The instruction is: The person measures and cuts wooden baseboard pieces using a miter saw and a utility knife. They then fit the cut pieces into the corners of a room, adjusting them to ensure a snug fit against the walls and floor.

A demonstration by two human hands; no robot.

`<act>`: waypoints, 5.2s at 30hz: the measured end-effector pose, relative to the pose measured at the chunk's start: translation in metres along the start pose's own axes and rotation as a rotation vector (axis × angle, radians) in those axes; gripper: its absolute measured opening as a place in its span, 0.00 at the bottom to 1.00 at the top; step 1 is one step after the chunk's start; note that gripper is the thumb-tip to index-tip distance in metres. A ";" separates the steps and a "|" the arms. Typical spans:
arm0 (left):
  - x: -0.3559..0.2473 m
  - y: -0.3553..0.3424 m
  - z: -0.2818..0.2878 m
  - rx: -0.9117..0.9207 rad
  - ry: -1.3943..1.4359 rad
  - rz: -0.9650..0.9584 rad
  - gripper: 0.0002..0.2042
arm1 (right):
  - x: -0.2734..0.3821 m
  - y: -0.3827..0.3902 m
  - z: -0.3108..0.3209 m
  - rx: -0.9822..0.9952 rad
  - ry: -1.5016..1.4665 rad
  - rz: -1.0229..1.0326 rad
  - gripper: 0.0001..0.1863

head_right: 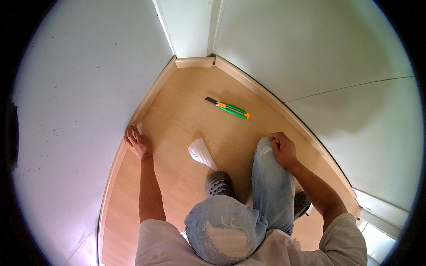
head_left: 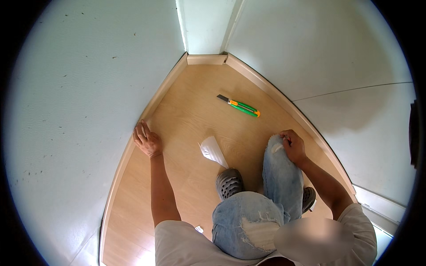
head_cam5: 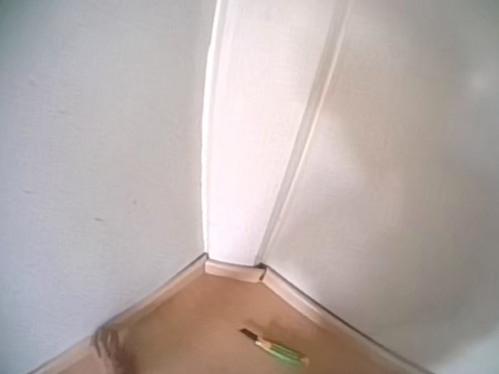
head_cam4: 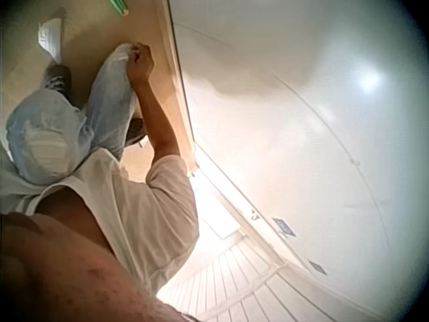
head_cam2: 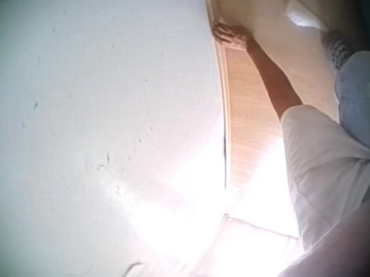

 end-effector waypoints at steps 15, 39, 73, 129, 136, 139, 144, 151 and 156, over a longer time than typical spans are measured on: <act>-0.003 -0.005 0.004 -0.017 -0.007 -0.001 0.26 | -0.006 0.002 -0.002 0.019 -0.013 0.018 0.12; 0.000 -0.004 0.003 -0.034 -0.059 -0.038 0.25 | -0.002 0.001 0.001 0.004 -0.037 0.035 0.10; -0.286 -0.144 -0.149 -0.013 0.638 -0.112 0.05 | -0.022 -0.020 -0.001 0.033 -0.151 -0.110 0.13; -0.971 -0.048 1.080 1.133 0.918 -2.248 0.19 | -0.062 0.688 0.522 -0.422 -0.609 -1.785 0.15; -0.975 -0.045 0.979 1.217 0.452 -2.308 0.21 | -0.049 0.884 0.598 -1.118 -0.662 -2.354 0.16; -0.970 -0.077 0.952 1.268 0.334 -2.187 0.22 | -0.042 0.944 0.639 -1.199 -0.514 -2.403 0.16; -0.991 -0.103 0.907 1.355 0.387 -1.814 0.23 | -0.072 0.998 0.651 -1.108 -0.554 -2.498 0.18; -1.067 0.016 0.996 1.273 0.321 -2.007 0.23 | -0.127 1.041 0.648 -0.951 -0.950 -2.498 0.18; -1.216 0.171 1.148 1.054 0.435 -2.534 0.20 | -0.180 1.064 0.677 -1.055 -0.998 -2.425 0.21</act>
Point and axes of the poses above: each hand's wrist, its own y-axis away from the middle knuckle, its own z-axis out of the back of the hand, x = y × z, the point moved 9 cm from there along -y, towards the middle knuckle, and after that the axes turned 13 degrees about -x, right-handed, at the moved point
